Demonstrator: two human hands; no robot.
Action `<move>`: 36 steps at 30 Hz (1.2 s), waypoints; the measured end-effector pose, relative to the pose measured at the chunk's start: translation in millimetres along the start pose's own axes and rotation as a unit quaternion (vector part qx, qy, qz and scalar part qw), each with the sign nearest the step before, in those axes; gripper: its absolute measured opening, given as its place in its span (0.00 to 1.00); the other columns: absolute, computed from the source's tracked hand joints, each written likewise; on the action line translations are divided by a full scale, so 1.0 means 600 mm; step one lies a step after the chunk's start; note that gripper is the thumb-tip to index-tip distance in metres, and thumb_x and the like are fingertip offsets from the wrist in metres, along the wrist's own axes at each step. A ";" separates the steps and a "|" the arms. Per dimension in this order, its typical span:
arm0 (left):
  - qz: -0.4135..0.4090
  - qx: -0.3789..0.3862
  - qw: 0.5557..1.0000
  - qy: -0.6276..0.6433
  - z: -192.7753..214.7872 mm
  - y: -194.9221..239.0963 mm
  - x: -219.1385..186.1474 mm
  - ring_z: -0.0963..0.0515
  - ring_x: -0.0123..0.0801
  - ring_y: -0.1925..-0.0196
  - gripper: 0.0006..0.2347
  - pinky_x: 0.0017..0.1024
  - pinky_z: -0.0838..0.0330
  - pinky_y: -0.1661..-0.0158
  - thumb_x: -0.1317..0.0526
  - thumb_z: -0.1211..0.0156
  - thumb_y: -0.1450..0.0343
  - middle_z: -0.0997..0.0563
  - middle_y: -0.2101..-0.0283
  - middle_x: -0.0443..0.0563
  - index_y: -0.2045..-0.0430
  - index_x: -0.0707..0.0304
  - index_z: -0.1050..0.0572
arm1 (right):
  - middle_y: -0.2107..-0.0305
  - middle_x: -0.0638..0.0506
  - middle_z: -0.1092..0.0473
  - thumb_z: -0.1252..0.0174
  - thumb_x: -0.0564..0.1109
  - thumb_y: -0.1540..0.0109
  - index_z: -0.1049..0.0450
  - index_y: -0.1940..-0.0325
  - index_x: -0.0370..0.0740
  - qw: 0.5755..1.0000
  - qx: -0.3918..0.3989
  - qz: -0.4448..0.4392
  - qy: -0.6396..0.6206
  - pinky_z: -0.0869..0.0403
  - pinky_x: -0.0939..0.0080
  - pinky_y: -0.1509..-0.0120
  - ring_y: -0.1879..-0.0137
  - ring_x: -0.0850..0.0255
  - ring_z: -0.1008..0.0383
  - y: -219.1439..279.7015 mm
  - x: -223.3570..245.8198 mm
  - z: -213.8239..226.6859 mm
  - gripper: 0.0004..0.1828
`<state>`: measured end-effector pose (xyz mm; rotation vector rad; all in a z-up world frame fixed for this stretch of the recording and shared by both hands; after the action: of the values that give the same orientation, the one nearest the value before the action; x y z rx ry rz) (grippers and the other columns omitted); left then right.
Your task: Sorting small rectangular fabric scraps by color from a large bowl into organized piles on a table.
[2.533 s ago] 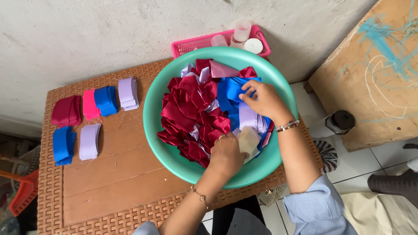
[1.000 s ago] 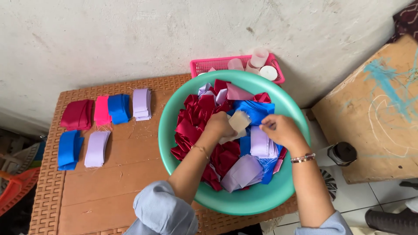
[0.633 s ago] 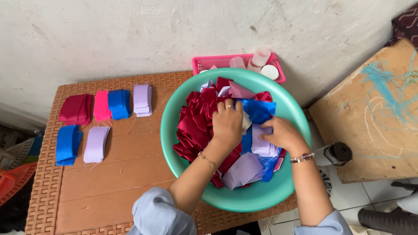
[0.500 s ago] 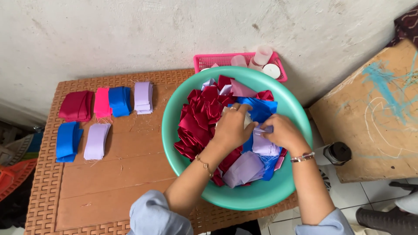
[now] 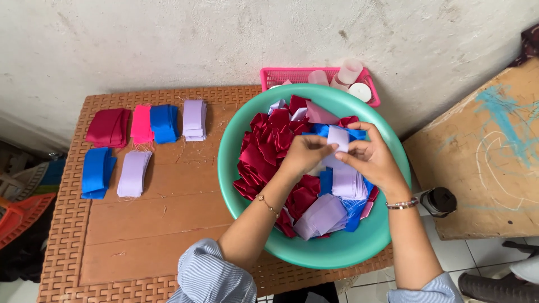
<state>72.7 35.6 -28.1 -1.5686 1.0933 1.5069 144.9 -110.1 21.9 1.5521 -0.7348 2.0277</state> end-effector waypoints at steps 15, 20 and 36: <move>-0.135 -0.087 0.945 -0.284 0.031 0.055 -0.117 0.17 0.67 0.54 0.16 0.57 0.21 0.54 0.71 0.47 0.27 0.18 0.59 0.75 0.43 0.63 0.30 | 0.51 0.45 0.21 0.35 0.48 0.41 0.15 0.53 0.40 0.850 0.097 -0.106 0.507 0.27 0.49 0.37 0.41 0.44 0.24 0.004 -0.064 0.025 0.15; -0.174 -0.085 0.913 -0.358 0.029 -0.014 -0.025 0.15 0.47 0.57 0.06 0.45 0.19 0.57 0.63 0.44 0.27 0.16 0.63 0.53 0.59 0.55 0.21 | 0.59 0.41 0.20 0.33 0.41 0.45 0.18 0.57 0.40 0.913 0.042 -0.068 0.401 0.24 0.48 0.44 0.48 0.43 0.22 0.007 -0.056 0.031 0.12; -0.253 0.018 0.960 -0.120 -0.004 0.046 -0.103 0.17 0.64 0.58 0.22 0.49 0.19 0.58 0.67 0.35 0.31 0.18 0.63 0.69 0.43 0.59 0.35 | 0.74 0.49 0.28 0.34 0.35 0.39 0.48 0.42 0.43 0.990 -0.088 0.030 0.101 0.24 0.69 0.73 0.76 0.64 0.25 0.002 -0.031 0.024 0.31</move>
<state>50.4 29.1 35.4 -1.4516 0.5232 1.2716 159.1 -121.5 6.8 1.2186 -0.8627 2.0652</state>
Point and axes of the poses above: each hand's wrist, its own y-axis away from the middle knuckle, its own z-axis out of the back of the hand, x = y × z, the point moved 5 cm from there along -y, towards the middle knuckle
